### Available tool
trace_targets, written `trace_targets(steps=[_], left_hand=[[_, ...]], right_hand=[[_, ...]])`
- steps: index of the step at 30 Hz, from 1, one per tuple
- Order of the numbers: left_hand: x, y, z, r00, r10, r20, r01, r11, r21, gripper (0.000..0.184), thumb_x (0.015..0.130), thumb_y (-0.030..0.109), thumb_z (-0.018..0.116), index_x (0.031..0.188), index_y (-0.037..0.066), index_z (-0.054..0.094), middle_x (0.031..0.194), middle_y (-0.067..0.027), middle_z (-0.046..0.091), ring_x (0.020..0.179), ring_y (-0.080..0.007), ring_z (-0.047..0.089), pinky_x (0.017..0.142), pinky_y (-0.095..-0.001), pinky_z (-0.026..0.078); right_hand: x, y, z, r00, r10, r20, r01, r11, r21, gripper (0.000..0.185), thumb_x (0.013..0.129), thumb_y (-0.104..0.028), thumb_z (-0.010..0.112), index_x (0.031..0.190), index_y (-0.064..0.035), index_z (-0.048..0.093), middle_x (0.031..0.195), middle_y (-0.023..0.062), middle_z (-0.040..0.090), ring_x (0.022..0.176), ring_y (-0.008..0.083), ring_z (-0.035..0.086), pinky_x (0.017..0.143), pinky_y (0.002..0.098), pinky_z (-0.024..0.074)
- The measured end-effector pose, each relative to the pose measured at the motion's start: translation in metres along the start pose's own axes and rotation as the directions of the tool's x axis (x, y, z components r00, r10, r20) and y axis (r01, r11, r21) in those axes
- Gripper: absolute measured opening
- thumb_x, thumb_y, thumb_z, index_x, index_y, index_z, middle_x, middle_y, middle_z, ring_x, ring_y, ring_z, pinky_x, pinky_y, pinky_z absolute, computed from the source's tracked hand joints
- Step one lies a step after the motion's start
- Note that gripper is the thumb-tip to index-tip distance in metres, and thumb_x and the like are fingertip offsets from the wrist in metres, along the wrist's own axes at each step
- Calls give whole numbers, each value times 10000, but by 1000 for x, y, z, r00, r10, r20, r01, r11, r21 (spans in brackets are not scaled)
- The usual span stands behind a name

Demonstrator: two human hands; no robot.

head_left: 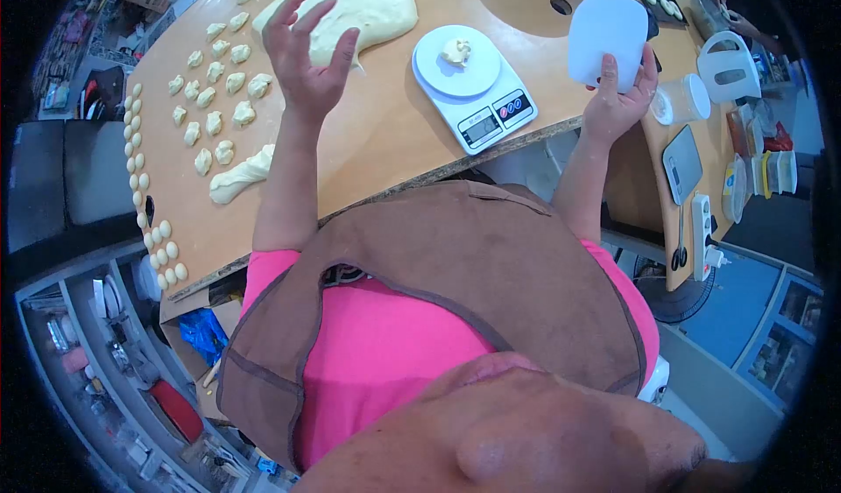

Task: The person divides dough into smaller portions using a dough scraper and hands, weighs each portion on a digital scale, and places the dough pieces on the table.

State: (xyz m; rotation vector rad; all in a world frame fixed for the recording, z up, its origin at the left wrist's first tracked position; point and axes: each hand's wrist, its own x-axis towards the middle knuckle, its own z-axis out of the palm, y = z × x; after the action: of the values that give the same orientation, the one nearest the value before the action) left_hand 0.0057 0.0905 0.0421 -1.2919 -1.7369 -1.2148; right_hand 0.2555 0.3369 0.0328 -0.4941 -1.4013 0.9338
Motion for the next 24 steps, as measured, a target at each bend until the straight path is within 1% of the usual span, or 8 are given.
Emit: trace_targets(steps=[4,7,9,12,14,16,19,24], left_hand=[[-3,3,20,994,20,106,-14,999,-52,455,764,183,793,1180,87,636,1283,-137,552,1191,-304,502,1024,-407,392],[-3,16,53,888,20,460,50,989,-139,559,778,215,771,1278,77,562,1335,-140,528,1261,-312,473,1070,-413,371],[-9,17,81,841,82,535,-2,989,-149,573,783,226,762,1292,73,550,1350,-148,518,1273,-316,464,1082,-414,362],[-13,15,109,691,182,699,-19,972,-235,524,809,218,726,1282,75,553,1285,-142,558,1224,-299,509,1043,-402,405],[-9,12,122,429,225,875,-5,969,-247,447,825,181,701,1244,79,579,1186,-126,603,1149,-278,565,976,-396,456],[-13,9,124,513,230,827,-20,966,-256,347,855,131,666,1194,78,608,1084,-110,631,1052,-263,616,901,-397,498],[-12,7,109,800,116,588,194,878,-438,248,910,103,631,1154,56,642,1037,-104,684,917,-220,682,806,-331,548],[-17,-49,66,814,-362,454,574,624,-531,194,932,122,636,1093,35,699,1002,-44,721,880,-90,665,787,-246,537]], right_hand=[[-1,1,-1,999,41,27,-41,999,-6,548,833,-48,726,1322,-14,481,1164,122,594,909,186,653,594,268,559],[-8,9,10,921,178,347,-39,927,-373,507,821,-77,702,1301,-40,544,1205,142,636,996,272,661,925,388,489],[-16,14,22,864,190,466,63,878,-475,509,825,-93,693,1307,-42,538,1194,172,639,1018,303,655,915,396,492],[-25,18,39,778,263,571,172,785,-595,512,824,-106,680,1311,-41,533,1183,215,633,1058,357,630,911,411,489],[-25,20,39,760,308,572,171,754,-634,512,821,-104,675,1309,-38,534,1185,229,624,1075,381,611,916,419,484],[-27,20,40,774,262,577,183,779,-600,501,826,-102,664,1305,-38,535,1197,227,621,1084,387,607,923,429,481],[-27,27,38,770,214,601,223,792,-568,491,836,-108,662,1301,-23,533,1210,218,619,1118,377,599,945,410,475],[-28,31,37,758,260,598,193,787,-586,512,843,-103,631,1332,-18,504,1275,217,582,1172,372,567,994,424,443]])
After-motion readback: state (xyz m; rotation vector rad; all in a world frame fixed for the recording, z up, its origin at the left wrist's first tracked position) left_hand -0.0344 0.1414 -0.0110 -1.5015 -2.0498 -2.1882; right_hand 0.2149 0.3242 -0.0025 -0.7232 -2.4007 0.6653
